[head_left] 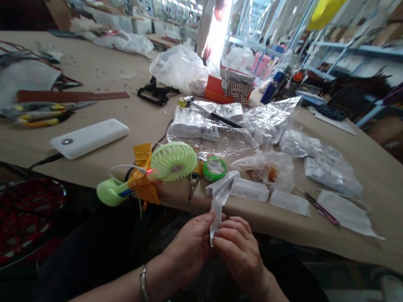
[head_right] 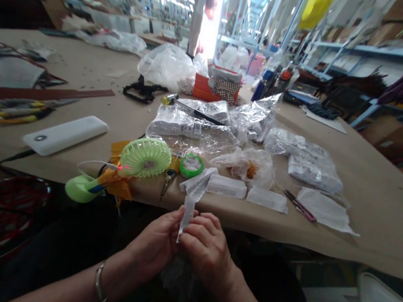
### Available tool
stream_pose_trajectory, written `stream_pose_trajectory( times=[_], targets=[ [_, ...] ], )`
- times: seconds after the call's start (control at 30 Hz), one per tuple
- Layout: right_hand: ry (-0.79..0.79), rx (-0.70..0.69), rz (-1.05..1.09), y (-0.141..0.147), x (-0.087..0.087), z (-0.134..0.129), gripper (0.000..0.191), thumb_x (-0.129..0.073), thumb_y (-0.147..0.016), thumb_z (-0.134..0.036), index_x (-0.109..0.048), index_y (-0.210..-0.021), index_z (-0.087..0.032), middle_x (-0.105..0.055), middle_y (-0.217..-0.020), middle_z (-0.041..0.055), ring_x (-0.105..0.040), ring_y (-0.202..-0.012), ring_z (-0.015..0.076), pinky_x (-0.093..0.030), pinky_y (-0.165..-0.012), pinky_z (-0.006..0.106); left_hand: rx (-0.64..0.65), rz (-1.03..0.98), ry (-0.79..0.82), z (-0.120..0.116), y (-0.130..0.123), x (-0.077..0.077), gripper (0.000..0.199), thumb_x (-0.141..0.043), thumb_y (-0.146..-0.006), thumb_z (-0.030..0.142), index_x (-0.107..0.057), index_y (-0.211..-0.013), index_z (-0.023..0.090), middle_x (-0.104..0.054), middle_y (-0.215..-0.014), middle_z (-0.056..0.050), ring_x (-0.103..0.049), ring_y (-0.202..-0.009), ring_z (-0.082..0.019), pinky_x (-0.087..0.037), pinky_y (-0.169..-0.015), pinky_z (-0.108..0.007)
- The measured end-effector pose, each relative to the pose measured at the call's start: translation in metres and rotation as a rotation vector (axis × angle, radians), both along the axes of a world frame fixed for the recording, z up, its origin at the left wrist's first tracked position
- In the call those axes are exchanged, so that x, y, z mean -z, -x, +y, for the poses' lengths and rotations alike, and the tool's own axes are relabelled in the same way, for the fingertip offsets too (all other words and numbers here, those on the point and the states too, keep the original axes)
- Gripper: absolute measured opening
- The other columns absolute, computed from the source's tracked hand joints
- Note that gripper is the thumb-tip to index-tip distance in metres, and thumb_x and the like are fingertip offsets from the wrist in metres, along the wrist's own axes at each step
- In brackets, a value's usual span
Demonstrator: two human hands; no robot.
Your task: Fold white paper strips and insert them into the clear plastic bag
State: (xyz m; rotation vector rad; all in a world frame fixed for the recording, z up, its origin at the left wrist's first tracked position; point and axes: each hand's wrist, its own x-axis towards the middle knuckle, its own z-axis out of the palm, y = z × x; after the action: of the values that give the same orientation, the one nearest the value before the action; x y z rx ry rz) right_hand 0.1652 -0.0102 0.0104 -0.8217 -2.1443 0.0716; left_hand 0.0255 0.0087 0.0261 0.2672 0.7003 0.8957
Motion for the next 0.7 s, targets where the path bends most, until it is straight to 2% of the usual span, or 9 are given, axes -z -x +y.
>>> stream_pose_trajectory(
  times=[0.13,0.2,0.27,0.37,0.5,0.7],
  targets=[
    [0.012,0.031,-0.057,-0.003,-0.004,-0.007,0.018,-0.05,-0.087,-0.019,-0.06,-0.102,-0.018,-0.066,-0.094,0.0056,-0.057,-0.099,0.0201,-0.044,-0.092,0.04,0.024,0.06,0.018,0.002,-0.003,0.001,0.014,-0.07,-0.068,0.015,-0.062,-0.077,0.009,-0.062,-0.065,-0.002,-0.055,-0.053,-0.007,-0.04,-0.047,-0.015],
    [0.027,0.17,-0.076,-0.012,-0.01,0.003,0.027,-0.049,-0.088,-0.023,-0.055,-0.113,-0.015,-0.063,-0.103,0.01,-0.053,-0.105,0.0233,-0.045,-0.092,0.042,0.055,0.117,0.024,0.001,-0.003,0.002,0.012,-0.067,-0.071,0.016,-0.062,-0.079,0.009,-0.063,-0.065,-0.004,-0.058,-0.053,-0.009,-0.045,-0.051,-0.018],
    [0.041,0.4,-0.143,-0.022,-0.014,0.018,0.034,-0.049,-0.088,-0.024,-0.051,-0.12,-0.012,-0.059,-0.109,0.0137,-0.049,-0.109,0.0262,-0.045,-0.092,0.044,0.086,0.211,0.038,0.0,-0.001,0.002,0.013,-0.064,-0.075,0.018,-0.061,-0.084,0.01,-0.065,-0.066,-0.006,-0.061,-0.055,-0.012,-0.048,-0.054,-0.023],
    [0.083,0.588,-0.335,-0.031,-0.015,0.034,0.039,-0.054,-0.084,-0.028,-0.053,-0.119,-0.011,-0.057,-0.115,0.0153,-0.047,-0.109,0.0307,-0.044,-0.091,0.048,0.122,0.31,0.041,-0.003,0.002,0.002,0.015,-0.06,-0.078,0.02,-0.06,-0.089,0.01,-0.065,-0.065,-0.006,-0.062,-0.055,-0.014,-0.048,-0.052,-0.023],
    [0.045,0.606,-0.434,-0.033,-0.004,0.035,0.028,-0.054,-0.085,-0.024,-0.06,-0.11,-0.014,-0.062,-0.111,0.0108,-0.051,-0.103,0.0288,-0.044,-0.089,0.045,0.132,0.348,0.026,-0.004,0.005,0.004,0.013,-0.054,-0.081,0.019,-0.057,-0.091,0.011,-0.065,-0.064,-0.005,-0.061,-0.054,-0.013,-0.047,-0.051,-0.022],
    [-0.021,0.5,-0.203,-0.045,0.005,0.027,0.014,-0.053,-0.086,-0.016,-0.066,-0.093,-0.018,-0.068,-0.097,0.0056,-0.058,-0.099,0.0214,-0.046,-0.09,0.039,0.144,0.371,0.042,-0.002,0.009,0.004,0.006,-0.056,-0.079,0.018,-0.056,-0.082,0.012,-0.065,-0.065,-0.006,-0.061,-0.053,-0.013,-0.049,-0.053,-0.024]
  ],
)
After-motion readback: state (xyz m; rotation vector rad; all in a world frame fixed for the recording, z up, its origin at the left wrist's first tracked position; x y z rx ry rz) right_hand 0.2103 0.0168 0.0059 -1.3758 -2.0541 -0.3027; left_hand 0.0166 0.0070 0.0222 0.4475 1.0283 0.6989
